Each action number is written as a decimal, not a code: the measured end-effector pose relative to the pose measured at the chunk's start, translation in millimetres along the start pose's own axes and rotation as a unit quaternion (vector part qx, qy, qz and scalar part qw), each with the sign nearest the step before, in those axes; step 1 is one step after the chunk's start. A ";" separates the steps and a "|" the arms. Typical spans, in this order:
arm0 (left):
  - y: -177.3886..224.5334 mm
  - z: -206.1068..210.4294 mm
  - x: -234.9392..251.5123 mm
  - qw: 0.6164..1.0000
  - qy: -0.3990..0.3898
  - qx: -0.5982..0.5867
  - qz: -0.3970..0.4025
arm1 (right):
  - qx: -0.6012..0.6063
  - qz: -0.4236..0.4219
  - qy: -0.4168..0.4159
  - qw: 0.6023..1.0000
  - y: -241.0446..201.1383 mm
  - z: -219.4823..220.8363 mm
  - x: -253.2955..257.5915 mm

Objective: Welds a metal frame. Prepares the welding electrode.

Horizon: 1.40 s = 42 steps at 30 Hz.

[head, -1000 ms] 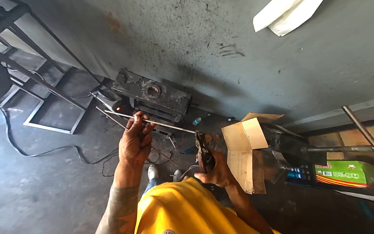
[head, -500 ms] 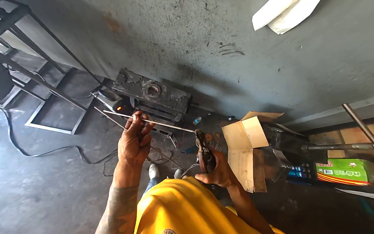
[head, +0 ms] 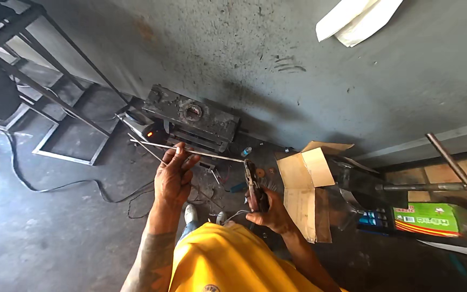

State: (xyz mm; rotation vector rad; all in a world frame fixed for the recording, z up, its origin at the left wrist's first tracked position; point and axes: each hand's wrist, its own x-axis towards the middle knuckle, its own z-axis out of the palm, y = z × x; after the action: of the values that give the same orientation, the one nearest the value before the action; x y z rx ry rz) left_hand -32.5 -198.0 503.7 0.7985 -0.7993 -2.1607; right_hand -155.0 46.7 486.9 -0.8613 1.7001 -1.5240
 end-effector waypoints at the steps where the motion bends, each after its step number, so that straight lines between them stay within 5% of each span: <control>1: 1.0 1.1 -0.3 1.000 0.000 0.001 0.003 | 0.000 0.002 0.000 1.000 0.0 0.3 -0.5; 10: -9.5 -29.4 -8.7 0.996 0.062 0.064 0.017 | 0.221 0.088 0.011 0.971 5.9 -19.3 2.0; 15: -16.5 -86.0 -25.8 0.986 0.164 0.038 0.018 | 0.172 0.110 0.084 0.975 -17.6 -48.9 31.4; 19: -27.2 -113.1 -25.6 0.983 0.170 0.056 0.031 | 0.296 0.060 -0.023 0.953 -37.5 -50.4 60.5; 23: -44.9 -114.4 -0.4 0.980 0.059 0.183 0.052 | 0.007 0.032 0.012 0.999 -25.3 -15.0 86.4; 30: -64.2 -85.4 32.9 0.952 -0.130 0.269 0.073 | -0.382 -0.017 -0.060 0.922 -1.3 34.7 129.7; 35: -84.3 -88.6 60.7 0.964 -0.051 0.249 0.075 | -0.482 -0.043 -0.102 0.869 7.0 56.7 163.9; 42: -101.6 -87.4 118.8 0.968 -0.005 0.248 0.023 | -0.489 -0.051 -0.138 0.860 38.1 47.8 228.7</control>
State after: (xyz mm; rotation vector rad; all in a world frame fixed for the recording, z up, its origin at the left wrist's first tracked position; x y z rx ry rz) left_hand -76.4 -256.6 340.2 1.0011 -1.3800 -1.9428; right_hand -240.6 -166.9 431.4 -1.5913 2.2015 -0.4372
